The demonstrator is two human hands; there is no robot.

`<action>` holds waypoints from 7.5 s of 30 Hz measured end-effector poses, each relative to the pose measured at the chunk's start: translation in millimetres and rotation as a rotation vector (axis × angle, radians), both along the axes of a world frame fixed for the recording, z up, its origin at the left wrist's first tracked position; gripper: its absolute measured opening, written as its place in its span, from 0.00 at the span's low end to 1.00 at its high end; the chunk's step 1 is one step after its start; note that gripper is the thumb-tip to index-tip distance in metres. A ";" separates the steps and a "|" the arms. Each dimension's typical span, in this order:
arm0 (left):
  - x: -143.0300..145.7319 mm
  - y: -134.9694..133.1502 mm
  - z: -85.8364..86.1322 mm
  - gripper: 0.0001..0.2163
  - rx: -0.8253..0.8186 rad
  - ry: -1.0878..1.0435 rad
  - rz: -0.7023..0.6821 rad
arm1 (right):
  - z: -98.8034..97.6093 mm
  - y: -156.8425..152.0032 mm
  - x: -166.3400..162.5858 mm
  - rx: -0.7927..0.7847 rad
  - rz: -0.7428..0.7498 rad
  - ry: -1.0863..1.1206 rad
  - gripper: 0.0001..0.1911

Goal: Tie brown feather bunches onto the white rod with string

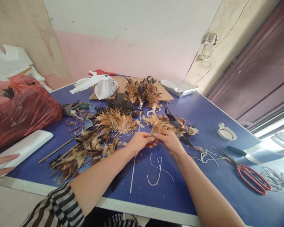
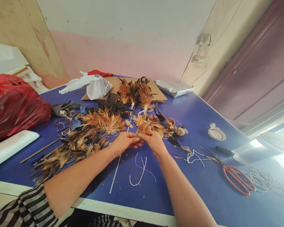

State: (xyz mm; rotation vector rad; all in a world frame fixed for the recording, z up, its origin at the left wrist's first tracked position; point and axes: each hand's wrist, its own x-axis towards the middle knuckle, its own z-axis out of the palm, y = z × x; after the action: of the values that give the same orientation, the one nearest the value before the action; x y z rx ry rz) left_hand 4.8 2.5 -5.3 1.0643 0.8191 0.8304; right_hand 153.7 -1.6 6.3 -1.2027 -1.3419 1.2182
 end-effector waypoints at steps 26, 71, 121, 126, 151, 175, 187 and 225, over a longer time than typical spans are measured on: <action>-1.3 6.1 1.0 0.07 -0.154 -0.103 0.265 | 4.9 6.4 28.6 -0.025 -0.266 -1.401 0.16; -15.8 10.3 9.1 0.04 -0.480 -0.464 -0.113 | 0.9 13.0 24.2 -0.133 -0.133 0.338 0.13; -0.5 4.5 1.6 0.02 -0.217 -0.167 0.079 | 3.3 -1.4 -0.7 0.156 -0.053 -0.216 0.11; 1.0 4.5 2.7 0.01 -0.170 -0.187 0.106 | 1.1 0.0 0.6 0.019 -0.045 0.018 0.13; -6.8 9.2 -2.2 0.07 -0.277 -0.260 0.057 | 3.1 -3.6 -1.4 0.269 -0.090 -0.356 0.18; -10.5 15.9 0.6 0.07 -0.255 -0.293 0.247 | -3.7 15.5 44.2 0.279 -0.345 -0.815 0.10; -12.4 18.7 -0.6 0.07 -0.217 -0.306 0.351 | -12.0 15.2 32.2 0.217 -0.324 -1.258 0.12; -18.2 26.7 4.0 0.02 -0.199 -0.368 0.247 | 8.5 1.4 26.8 0.449 -0.015 -1.044 0.08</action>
State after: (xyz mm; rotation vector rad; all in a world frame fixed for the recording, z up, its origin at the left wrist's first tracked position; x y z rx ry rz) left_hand -13.4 29.2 -1.3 0.6162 0.7089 1.0906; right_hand 180.5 -0.2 14.8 -1.5490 -2.1802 0.1559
